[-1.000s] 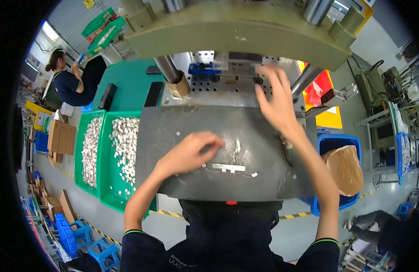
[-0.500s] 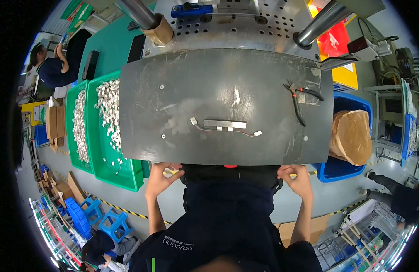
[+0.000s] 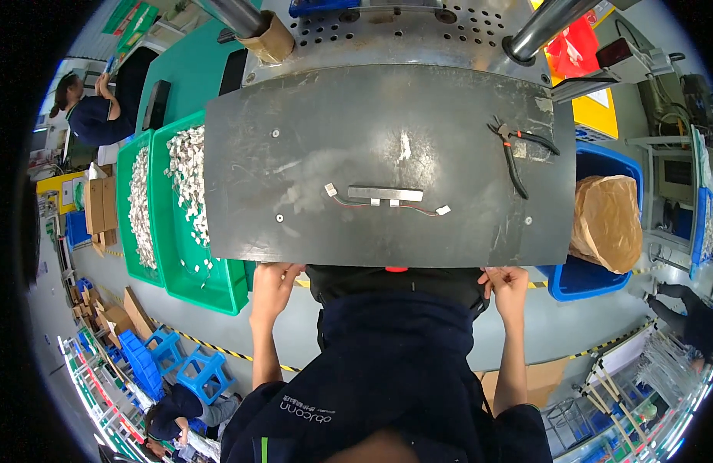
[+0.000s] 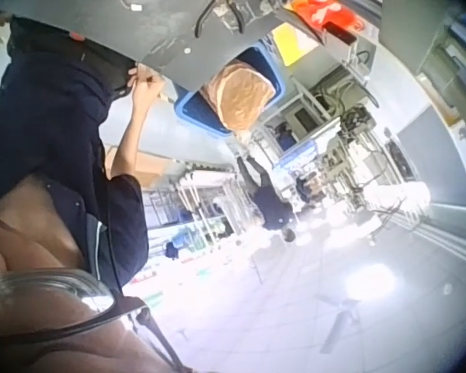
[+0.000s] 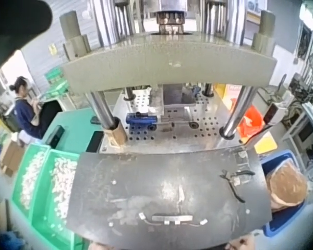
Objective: The person assembles electronic components onto a metal frame by hand, then secures them using a press machine.
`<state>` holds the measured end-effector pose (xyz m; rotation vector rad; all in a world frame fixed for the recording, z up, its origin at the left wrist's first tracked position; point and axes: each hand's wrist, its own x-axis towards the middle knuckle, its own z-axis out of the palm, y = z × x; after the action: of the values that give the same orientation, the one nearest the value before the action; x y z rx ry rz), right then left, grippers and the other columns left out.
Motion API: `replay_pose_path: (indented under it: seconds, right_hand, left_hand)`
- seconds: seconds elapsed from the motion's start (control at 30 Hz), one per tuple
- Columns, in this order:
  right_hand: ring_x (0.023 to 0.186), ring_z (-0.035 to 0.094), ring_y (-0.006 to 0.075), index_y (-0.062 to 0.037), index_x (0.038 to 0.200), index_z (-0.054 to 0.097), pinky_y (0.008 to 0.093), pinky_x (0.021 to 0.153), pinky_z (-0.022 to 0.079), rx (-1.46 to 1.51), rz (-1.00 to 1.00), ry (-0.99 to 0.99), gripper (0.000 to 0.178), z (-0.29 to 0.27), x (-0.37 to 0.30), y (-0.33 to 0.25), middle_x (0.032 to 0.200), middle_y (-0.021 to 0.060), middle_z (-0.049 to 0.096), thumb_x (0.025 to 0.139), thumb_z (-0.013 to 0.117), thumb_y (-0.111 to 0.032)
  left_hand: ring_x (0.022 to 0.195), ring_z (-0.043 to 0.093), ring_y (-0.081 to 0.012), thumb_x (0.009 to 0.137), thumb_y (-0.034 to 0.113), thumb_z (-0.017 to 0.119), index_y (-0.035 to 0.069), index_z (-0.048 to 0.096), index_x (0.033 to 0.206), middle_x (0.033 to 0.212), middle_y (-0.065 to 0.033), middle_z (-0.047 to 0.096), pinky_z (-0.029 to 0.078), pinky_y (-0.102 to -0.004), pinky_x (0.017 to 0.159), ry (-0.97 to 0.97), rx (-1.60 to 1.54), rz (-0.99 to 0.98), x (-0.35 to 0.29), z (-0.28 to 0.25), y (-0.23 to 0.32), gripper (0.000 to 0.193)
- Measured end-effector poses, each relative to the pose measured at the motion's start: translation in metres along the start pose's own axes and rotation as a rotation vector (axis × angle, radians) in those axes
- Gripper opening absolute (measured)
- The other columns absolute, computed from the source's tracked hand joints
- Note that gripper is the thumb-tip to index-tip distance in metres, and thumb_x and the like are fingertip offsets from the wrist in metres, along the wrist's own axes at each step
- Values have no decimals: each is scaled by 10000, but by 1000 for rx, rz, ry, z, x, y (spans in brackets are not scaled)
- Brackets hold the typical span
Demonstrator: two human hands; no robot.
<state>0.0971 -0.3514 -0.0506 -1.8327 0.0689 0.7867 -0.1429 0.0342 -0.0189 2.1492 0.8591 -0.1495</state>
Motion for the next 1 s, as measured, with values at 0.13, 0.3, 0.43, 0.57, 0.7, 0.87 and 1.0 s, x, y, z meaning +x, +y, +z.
replay_pose_path:
  seconds: [0.13,0.3,0.43,0.57,0.7,0.87,1.0]
  right_hand:
    - [469,570,124,101,913,742,271,452,347,-2,6,-6,242,-4,4,2,717,115,717,1027,635,-84]
    - [460,560,119,87,860,717,276,462,390,-140,40,-200,307,-6,-5,-30,687,105,704,1045,641,-147]
    - [477,560,105,34,845,705,274,477,423,-252,128,-640,337,12,-21,-73,678,72,686,1060,647,-219]
    - [593,645,175,-7,977,711,327,569,505,-415,-173,-660,244,78,-26,-89,705,94,691,1037,677,-241]
    - [610,611,238,-33,1023,694,344,593,480,-450,-342,-860,138,100,-36,-91,710,114,655,995,712,-168]
    - [584,575,215,-20,1013,689,339,572,440,-430,-248,-874,124,102,-43,-91,677,106,625,994,712,-141]
    - [571,562,216,-21,1007,691,339,565,434,-425,-254,-762,116,100,-44,-86,664,101,618,996,708,-135]
  left_hand:
    - [725,764,-292,978,160,674,-18,791,931,817,-144,780,580,-361,685,70,-88,33,-1,11,-6,219]
    - [742,762,-269,989,193,683,14,799,955,825,-127,782,574,-355,690,-234,92,115,-10,-29,37,216]
    - [825,706,-285,882,95,788,35,769,980,927,-80,761,572,-409,789,-218,-285,259,22,-51,98,117]
    - [1124,586,-289,829,58,813,62,759,1026,1085,-55,683,483,-413,993,40,-22,595,88,-49,117,204]
    - [1154,542,-271,847,75,796,87,768,1011,1076,-32,644,434,-395,1040,-284,166,603,114,-57,114,167]
    - [1101,567,-262,863,90,781,98,770,977,1025,-35,661,440,-395,1020,-372,122,682,111,-52,115,115]
    - [1027,624,-268,874,83,762,81,765,962,945,-46,711,494,-405,943,-437,59,671,104,-49,118,88]
